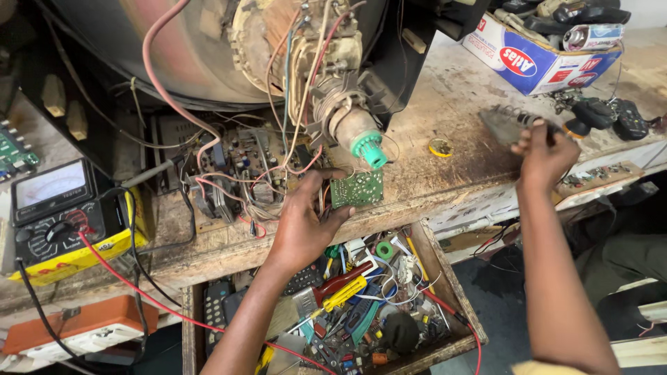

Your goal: The person holds a small green circuit board and uses a soldering iron to apply solder to several points on the board. The person repeatedly touches the board with the hot tip while holding it steady with the other hand.

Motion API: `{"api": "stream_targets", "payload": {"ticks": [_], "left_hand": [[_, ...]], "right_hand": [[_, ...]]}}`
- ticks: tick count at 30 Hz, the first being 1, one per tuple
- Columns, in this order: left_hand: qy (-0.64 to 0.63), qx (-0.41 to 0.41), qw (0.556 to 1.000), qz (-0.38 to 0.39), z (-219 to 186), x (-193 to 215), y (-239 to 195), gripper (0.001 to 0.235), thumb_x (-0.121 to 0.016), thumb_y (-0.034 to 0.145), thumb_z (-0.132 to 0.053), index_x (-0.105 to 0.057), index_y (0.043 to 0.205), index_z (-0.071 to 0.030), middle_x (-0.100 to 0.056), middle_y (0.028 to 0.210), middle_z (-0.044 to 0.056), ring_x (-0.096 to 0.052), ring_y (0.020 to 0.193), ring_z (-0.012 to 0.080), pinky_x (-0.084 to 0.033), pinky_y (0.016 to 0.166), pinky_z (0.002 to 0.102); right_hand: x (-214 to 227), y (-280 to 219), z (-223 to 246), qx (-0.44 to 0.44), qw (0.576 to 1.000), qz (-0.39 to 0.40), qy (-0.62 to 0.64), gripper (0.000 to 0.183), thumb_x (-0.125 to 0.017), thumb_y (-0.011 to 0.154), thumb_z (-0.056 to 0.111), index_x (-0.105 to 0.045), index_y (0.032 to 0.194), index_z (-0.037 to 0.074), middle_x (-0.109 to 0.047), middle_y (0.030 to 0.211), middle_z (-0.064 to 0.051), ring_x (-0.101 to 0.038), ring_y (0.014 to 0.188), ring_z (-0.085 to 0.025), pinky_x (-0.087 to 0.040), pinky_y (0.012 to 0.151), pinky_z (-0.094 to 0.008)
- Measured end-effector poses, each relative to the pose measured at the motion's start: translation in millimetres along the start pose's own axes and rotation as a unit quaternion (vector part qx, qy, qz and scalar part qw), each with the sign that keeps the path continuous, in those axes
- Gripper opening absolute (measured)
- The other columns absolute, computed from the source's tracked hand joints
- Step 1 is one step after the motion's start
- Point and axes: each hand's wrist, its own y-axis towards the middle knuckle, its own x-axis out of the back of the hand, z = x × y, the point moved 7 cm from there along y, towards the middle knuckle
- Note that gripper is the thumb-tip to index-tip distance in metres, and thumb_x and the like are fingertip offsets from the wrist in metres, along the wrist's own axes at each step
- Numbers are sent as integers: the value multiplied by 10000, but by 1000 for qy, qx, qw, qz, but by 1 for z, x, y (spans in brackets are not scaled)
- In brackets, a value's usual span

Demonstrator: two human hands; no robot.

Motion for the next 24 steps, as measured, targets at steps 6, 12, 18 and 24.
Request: {"api": "stream_targets", "payload": {"ticks": [6, 12, 18, 24], "left_hand": [[9, -61, 998, -19, -3, 1, -3, 484, -853, 796, -57, -610, 1212, -7, -699, 1256, 141, -682, 1196, 297, -509, 1035, 384], [26, -72, 997, -20, -3, 1, -4, 507, -856, 780, -58, -610, 1221, -17, -688, 1254, 146, -667, 1218, 324, -506, 1037, 383], [43, -102, 994, -16, 1, 0, -6, 517, -861, 805, -46, -601, 1252, -22, -674, 1273, 156, -657, 1243, 340, -509, 1060, 396], [82, -115, 990, -19, -2, -4, -12, 521, -841, 887, -59, -559, 1325, -34, -642, 1303, 157, -639, 1231, 370, -521, 1037, 426]], "right_hand": [[5, -59, 35, 86, 994, -26, -60, 329, -724, 1177, 181, -674, 945, -46, -672, 840, -73, -598, 647, -102, -508, 553, -273], [20, -55, 34, 125, 986, -98, 43, 383, -716, 1145, 181, -489, 871, 39, -646, 760, -72, -565, 569, -117, -450, 480, -282], [73, -49, -11, 206, 968, -138, 38, 398, -682, 1180, 202, -434, 904, 57, -461, 707, -40, -472, 527, -141, -462, 451, -301], [144, -33, -71, 49, 959, -153, 234, 226, -606, 1114, 138, -596, 1013, -63, -591, 837, -158, -580, 657, -253, -473, 579, -375]]}}
